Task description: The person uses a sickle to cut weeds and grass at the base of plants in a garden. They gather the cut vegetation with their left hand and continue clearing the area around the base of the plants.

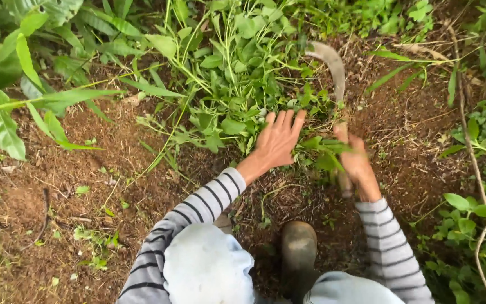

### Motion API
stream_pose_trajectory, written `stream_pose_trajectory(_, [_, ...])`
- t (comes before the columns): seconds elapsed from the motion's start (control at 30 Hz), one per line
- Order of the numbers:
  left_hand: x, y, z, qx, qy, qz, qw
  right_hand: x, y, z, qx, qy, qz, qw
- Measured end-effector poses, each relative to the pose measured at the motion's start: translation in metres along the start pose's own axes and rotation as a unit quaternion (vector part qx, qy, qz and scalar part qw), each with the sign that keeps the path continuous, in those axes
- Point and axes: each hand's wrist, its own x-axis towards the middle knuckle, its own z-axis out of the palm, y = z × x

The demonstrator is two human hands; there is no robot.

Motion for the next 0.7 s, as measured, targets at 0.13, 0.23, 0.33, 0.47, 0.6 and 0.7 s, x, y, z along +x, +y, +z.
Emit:
stream_pose_trajectory(0.13, [-0.007, 0.003, 0.013, 0.012, -0.003, -0.007, 1.000, -0.013, 0.099, -0.002, -0.001, -0.074, -0.120, 0.990])
stream_pose_trajectory(0.23, [-0.006, 0.007, 0.020, 0.006, -0.003, -0.001, 1.000, 0.000, 0.101, -0.007, 0.036, -0.044, -0.123, 0.991])
stream_pose_trajectory(0.33, [-0.006, 0.007, 0.021, 0.016, 0.004, -0.005, 1.000, 0.062, 0.080, -0.011, 0.070, 0.028, -0.141, 0.987])
stream_pose_trajectory(0.47, [-0.006, 0.003, 0.023, 0.005, 0.007, -0.007, 1.000, 0.147, 0.092, -0.007, 0.040, 0.014, -0.266, 0.963])
stream_pose_trajectory(0.6, [-0.016, 0.000, 0.008, -0.041, 0.003, -0.008, 0.999, 0.024, 0.066, -0.020, 0.032, -0.052, -0.170, 0.984])
stream_pose_trajectory(0.7, [-0.007, -0.006, 0.019, -0.053, -0.010, 0.017, 0.998, -0.022, 0.136, 0.004, 0.056, -0.039, -0.115, 0.991])
